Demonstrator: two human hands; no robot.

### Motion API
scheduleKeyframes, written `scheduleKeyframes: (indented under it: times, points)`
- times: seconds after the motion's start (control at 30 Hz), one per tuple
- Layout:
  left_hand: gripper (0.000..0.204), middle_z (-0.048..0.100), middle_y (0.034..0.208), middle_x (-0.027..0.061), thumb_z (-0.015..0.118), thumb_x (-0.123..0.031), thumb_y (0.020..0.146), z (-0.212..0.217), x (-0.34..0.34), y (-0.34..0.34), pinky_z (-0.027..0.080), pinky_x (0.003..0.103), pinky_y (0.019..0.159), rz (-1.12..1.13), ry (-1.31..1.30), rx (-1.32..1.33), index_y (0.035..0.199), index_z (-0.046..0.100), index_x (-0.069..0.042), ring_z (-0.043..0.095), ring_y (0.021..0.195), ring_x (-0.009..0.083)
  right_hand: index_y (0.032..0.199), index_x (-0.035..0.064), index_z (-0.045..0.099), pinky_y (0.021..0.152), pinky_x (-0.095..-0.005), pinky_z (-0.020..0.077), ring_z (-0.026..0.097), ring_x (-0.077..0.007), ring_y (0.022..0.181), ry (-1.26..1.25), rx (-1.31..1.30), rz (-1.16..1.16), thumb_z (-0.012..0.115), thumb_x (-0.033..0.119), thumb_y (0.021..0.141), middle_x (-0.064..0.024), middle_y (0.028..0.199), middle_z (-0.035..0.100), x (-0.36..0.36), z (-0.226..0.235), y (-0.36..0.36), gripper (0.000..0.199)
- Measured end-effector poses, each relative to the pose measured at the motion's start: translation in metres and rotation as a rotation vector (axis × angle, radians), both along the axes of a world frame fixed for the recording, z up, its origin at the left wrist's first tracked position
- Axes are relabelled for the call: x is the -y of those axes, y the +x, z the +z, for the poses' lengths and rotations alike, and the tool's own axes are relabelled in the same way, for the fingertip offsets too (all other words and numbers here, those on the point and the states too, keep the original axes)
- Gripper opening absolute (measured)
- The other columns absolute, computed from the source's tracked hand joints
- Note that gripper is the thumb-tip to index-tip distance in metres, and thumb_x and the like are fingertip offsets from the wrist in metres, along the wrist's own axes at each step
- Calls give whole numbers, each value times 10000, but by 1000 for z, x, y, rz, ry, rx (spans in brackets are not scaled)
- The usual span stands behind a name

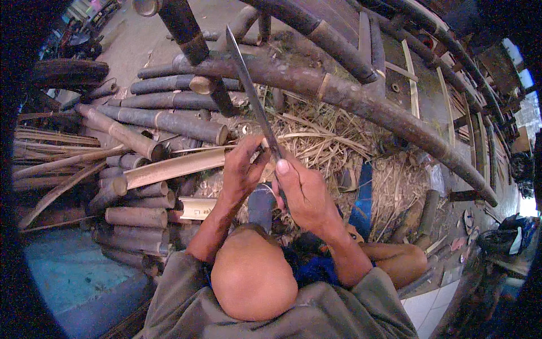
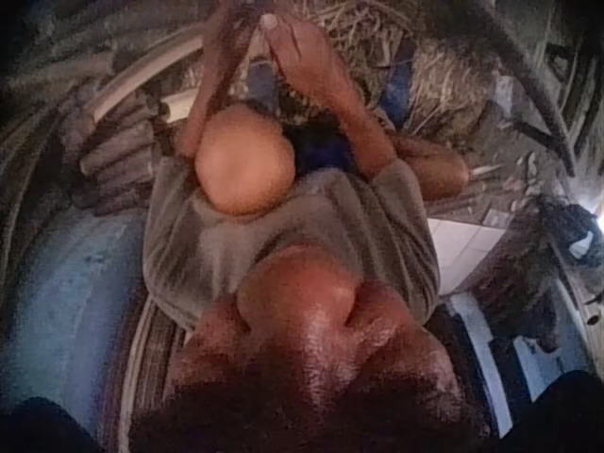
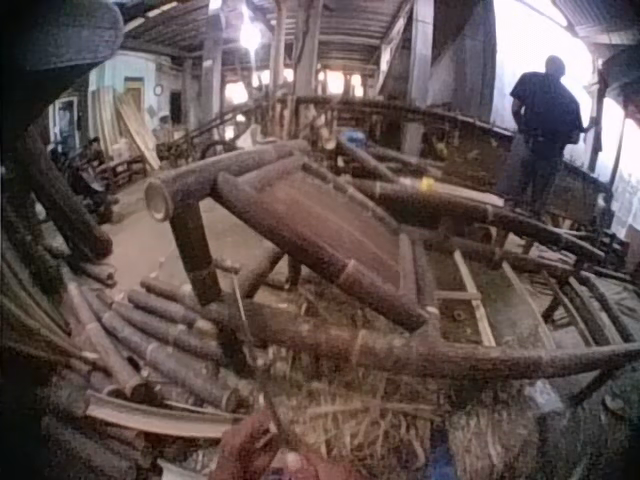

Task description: The person assembles a bamboo frame by inserting thin bamboo strips into slots on a larger bamboo structure. They use a knife to trim and adjust the strips to fit properly.

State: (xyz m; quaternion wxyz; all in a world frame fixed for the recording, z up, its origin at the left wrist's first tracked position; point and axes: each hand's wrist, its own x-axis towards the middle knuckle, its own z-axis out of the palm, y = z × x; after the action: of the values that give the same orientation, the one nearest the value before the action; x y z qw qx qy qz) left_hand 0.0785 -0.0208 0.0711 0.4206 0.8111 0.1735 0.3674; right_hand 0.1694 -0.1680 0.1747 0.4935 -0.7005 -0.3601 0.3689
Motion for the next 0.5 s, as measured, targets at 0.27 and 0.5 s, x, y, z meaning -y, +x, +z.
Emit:
scheduleKeyframes:
  times: [0.27, 0.5]
  points:
    - [322, 689, 1034, 146, 715, -27, 879, -12, 2, 11, 535, 358, 779, 53, -106, 142, 1190, 635, -22, 671, 849, 266, 1446, 27, 479, 541, -298, 469, 540, -108, 562, 106, 17, -40, 367, 347, 1095, -14, 673, 544, -16, -13, 0, 488]
    - [278, 680, 1049, 184, 685, -80, 910, -8, -6, 3, 532, 370, 815, 103, -13, -21, 1176, 651, -9, 679, 934, 326, 1501, 19, 416, 560, -326, 475, 541, -134, 559, 212, 156, 29, 382, 297, 1081, -51, 634, 538, -10, 15, -1, 505]
